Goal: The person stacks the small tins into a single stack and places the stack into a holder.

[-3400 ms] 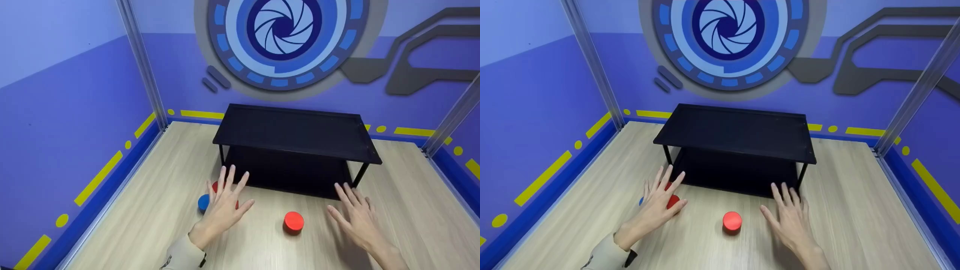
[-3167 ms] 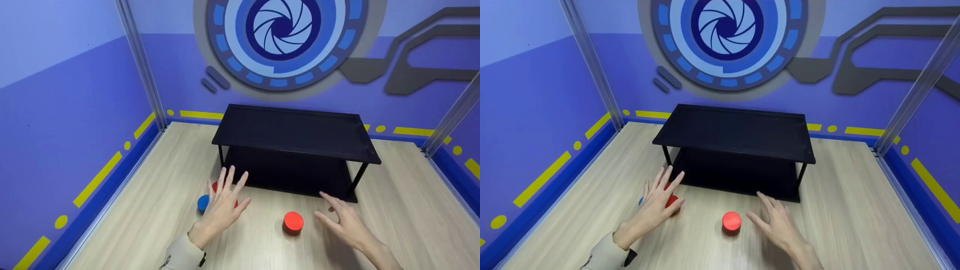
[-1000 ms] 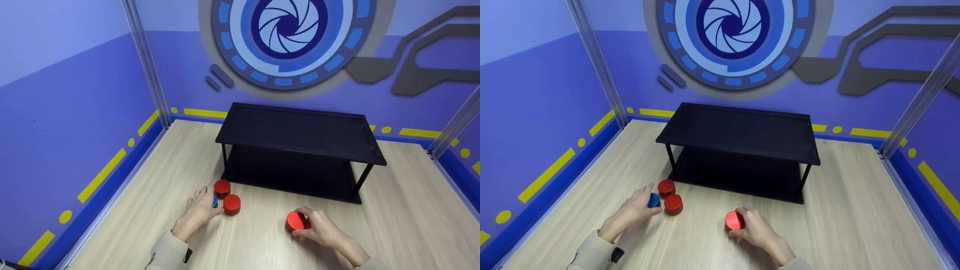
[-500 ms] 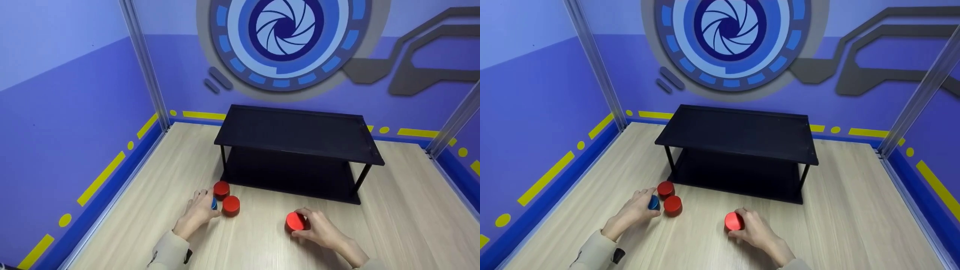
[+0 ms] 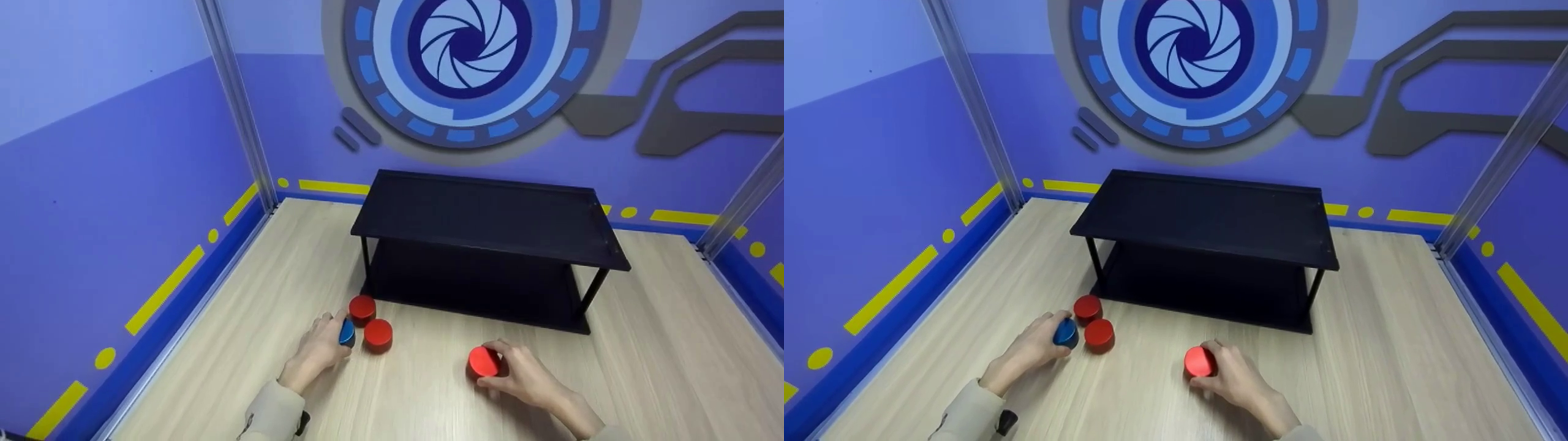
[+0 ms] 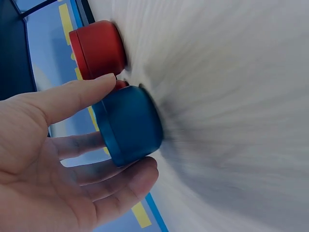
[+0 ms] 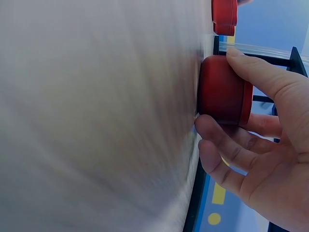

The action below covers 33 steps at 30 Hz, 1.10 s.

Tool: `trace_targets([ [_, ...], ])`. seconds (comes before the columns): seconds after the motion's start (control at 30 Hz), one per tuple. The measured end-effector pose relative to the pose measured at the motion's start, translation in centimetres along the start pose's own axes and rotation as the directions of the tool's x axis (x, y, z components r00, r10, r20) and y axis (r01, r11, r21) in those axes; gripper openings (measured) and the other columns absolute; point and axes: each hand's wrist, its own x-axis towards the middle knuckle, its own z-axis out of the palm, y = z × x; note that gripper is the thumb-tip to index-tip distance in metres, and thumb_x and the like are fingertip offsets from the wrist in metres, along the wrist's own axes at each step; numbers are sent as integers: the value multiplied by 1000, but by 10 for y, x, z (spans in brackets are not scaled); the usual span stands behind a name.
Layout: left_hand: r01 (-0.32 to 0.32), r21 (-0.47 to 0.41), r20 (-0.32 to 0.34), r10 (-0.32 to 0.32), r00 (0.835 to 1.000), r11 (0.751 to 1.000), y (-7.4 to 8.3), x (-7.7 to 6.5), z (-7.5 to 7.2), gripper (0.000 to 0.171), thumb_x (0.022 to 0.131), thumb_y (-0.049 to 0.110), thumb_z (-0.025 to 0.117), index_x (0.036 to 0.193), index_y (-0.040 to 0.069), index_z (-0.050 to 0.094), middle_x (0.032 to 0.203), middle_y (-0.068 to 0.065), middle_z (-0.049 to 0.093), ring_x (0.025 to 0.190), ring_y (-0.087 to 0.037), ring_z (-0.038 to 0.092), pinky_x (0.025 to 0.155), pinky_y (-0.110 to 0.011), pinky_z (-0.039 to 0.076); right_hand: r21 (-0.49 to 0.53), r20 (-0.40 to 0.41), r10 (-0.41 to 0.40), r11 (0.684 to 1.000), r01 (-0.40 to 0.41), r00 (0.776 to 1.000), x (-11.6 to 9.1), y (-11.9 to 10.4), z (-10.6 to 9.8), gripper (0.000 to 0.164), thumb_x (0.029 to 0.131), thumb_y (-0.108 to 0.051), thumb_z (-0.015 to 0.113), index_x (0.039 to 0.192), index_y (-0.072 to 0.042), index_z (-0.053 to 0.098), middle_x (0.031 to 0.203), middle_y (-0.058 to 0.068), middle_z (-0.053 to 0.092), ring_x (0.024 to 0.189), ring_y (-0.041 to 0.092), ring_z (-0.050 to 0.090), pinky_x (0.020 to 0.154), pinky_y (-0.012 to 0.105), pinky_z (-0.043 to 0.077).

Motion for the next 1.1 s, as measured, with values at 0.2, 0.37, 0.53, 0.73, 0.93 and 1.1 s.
trace_targets([
  [0.2,-11,-49,1,11,1000,999,-5,0,0,73,73,2,78,139,8,48,120,-23,55,109,-36,56,87,-50,51,33,0,0,999,0,1000,-1,0,0,63,71,-33,84,117,4,62,106,9,68,90,18,65,75,25,53],
  [0.37,-37,-66,-9,36,999,997,-9,1,0,67,72,-2,76,133,7,51,116,-23,57,106,-37,57,85,-51,51,47,1,0,999,0,1000,-1,1,1,61,71,-30,84,116,4,61,105,7,68,89,15,64,74,23,52],
  [0.53,-46,-66,-18,45,999,997,-11,2,1,65,71,-3,75,131,7,53,114,-22,58,105,-36,57,86,-52,51,57,-2,-3,998,3,1000,-2,0,2,59,72,-30,83,116,3,62,105,6,68,87,12,63,73,22,52],
  [0.73,-47,-62,-17,46,999,997,-13,2,4,65,70,-3,75,130,7,53,114,-21,59,105,-35,58,87,-52,51,58,-2,-9,998,9,1000,-4,1,2,58,72,-31,83,115,2,62,104,6,68,87,12,63,72,22,51],
  [0.93,-46,-76,-1,46,999,996,-9,-1,2,68,70,-3,77,132,6,52,113,-20,59,103,-33,58,85,-49,51,55,-6,5,998,-4,1000,-2,0,2,59,72,-31,83,116,2,61,105,6,67,90,16,64,75,24,53],
  [1.1,-66,-77,-12,66,998,995,-5,-2,-2,65,71,-1,77,131,6,53,109,-18,60,98,-30,58,82,-47,51,57,-9,8,998,-8,1000,-2,-1,2,59,72,-31,83,116,2,61,105,6,67,90,17,64,75,24,53],
])
